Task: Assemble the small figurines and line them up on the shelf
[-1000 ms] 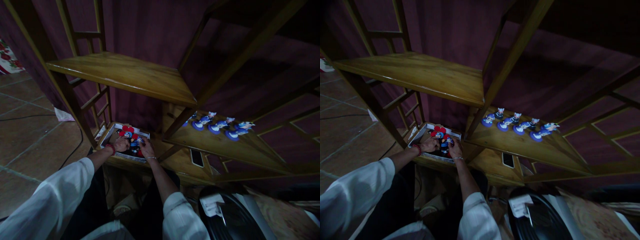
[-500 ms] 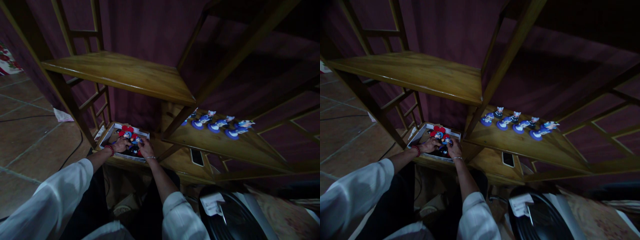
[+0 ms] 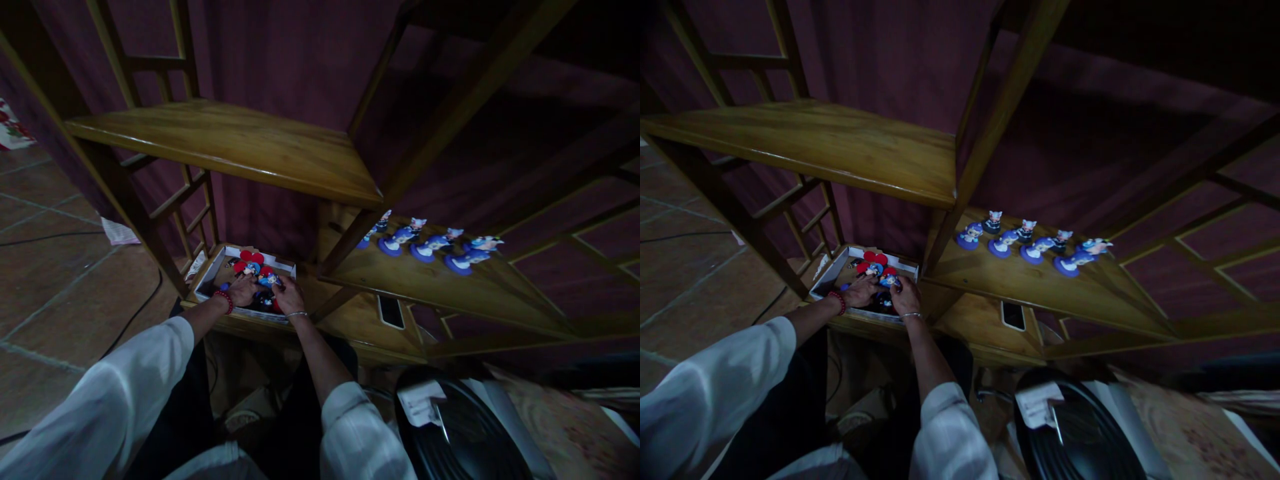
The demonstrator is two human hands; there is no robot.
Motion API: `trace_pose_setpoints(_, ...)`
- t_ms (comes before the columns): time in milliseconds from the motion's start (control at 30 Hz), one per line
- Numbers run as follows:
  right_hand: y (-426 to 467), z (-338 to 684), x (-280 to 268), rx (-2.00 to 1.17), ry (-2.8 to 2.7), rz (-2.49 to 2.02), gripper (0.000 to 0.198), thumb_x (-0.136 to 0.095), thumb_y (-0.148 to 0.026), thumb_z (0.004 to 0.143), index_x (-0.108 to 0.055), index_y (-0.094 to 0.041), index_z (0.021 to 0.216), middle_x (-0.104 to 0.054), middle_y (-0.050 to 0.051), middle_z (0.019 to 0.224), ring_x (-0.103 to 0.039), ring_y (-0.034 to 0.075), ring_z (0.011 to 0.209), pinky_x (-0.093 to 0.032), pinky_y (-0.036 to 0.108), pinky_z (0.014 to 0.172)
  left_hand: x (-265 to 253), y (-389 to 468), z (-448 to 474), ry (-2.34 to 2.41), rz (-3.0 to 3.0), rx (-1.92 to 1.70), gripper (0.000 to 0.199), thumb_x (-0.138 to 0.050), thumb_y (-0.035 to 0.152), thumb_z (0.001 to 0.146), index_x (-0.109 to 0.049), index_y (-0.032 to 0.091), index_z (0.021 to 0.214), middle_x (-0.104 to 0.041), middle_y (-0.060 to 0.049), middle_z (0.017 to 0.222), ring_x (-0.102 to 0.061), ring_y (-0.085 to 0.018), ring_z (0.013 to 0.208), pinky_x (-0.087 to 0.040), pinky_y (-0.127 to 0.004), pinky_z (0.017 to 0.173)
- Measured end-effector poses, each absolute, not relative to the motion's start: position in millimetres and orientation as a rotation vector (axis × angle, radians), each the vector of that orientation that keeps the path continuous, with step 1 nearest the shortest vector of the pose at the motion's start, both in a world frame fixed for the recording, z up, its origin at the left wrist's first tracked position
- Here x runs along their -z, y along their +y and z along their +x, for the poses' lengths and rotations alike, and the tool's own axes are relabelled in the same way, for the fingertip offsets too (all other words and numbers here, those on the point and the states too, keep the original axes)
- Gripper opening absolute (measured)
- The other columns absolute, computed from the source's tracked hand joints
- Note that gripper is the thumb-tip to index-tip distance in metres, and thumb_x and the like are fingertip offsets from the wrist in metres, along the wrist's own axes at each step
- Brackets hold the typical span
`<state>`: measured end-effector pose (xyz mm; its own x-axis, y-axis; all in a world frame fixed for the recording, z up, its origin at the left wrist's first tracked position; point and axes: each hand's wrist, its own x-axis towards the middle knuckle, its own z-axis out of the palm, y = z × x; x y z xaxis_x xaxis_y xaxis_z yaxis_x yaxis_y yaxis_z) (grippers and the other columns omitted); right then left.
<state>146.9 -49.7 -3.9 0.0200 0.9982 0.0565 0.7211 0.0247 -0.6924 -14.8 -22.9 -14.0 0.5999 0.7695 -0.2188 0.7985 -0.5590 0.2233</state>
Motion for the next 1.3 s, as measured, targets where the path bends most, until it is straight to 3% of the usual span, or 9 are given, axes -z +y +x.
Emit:
trace_pose_setpoints(300, -51, 147, 4, -0.661, -1.758, -1.737, 0.024, -0.052, -0.024, 0.074, -0.062, -0.02, 0.095, -0.062, 0.002, 0.091, -0.056, 0.013, 0.081, -0.042, 0.024, 0.078, 17, -24, -13, 1.334, 2.562, 0.116, 0.044, -0.059, 0.02, 0.063, -0.057, 0.027, 0.106, -0.053, -0.008, 0.108, -0.041, -0.029, 0.11, -0.034, -0.043, 0.091)
trace_pose_setpoints(567, -50, 147, 5, -0.653, -1.73, -1.733, 0.023, -0.052, -0.025, 0.073, -0.062, -0.022, 0.093, -0.062, 0.001, 0.086, -0.056, 0.012, 0.077, -0.043, 0.023, 0.075, 11, -28, -16, 1.451, 2.512, 0.004, 0.036, -0.062, 0.034, 0.063, -0.058, 0.014, 0.093, -0.056, -0.01, 0.101, -0.047, -0.026, 0.1, -0.036, -0.035, 0.087)
trace_pose_setpoints(833, -51, 147, 4, -0.63, -1.748, -1.752, 0.023, -0.052, -0.026, 0.074, -0.062, -0.021, 0.093, -0.062, 0.002, 0.087, -0.056, 0.013, 0.078, -0.043, 0.025, 0.076, 15, -23, -14, 1.546, 2.459, -0.047, 0.036, -0.057, 0.05, 0.064, -0.059, 0.018, 0.082, -0.061, -0.008, 0.095, -0.054, -0.023, 0.095, -0.038, -0.033, 0.087)
trace_pose_setpoints(1033, -50, 147, 4, -0.643, -1.751, -1.777, 0.024, -0.052, -0.027, 0.073, -0.061, -0.021, 0.095, -0.063, 0.002, 0.088, -0.056, 0.013, 0.077, -0.043, 0.025, 0.075, 19, -22, -17, 1.623, 2.408, -0.064, 0.036, -0.059, 0.047, 0.064, -0.058, 0.018, 0.085, -0.062, -0.006, 0.091, -0.056, -0.022, 0.089, -0.041, -0.031, 0.082)
trace_pose_setpoints(1300, -50, 147, 5, -0.643, -1.756, -1.789, 0.023, -0.051, -0.027, 0.074, -0.062, -0.022, 0.093, -0.063, 0.001, 0.086, -0.056, 0.014, 0.077, -0.043, 0.026, 0.076, 21, -23, -18, 1.619, 2.373, -0.051, 0.041, -0.063, 0.038, 0.062, -0.055, 0.017, 0.096, -0.06, -0.009, 0.098, -0.053, -0.025, 0.098, -0.039, -0.035, 0.087)
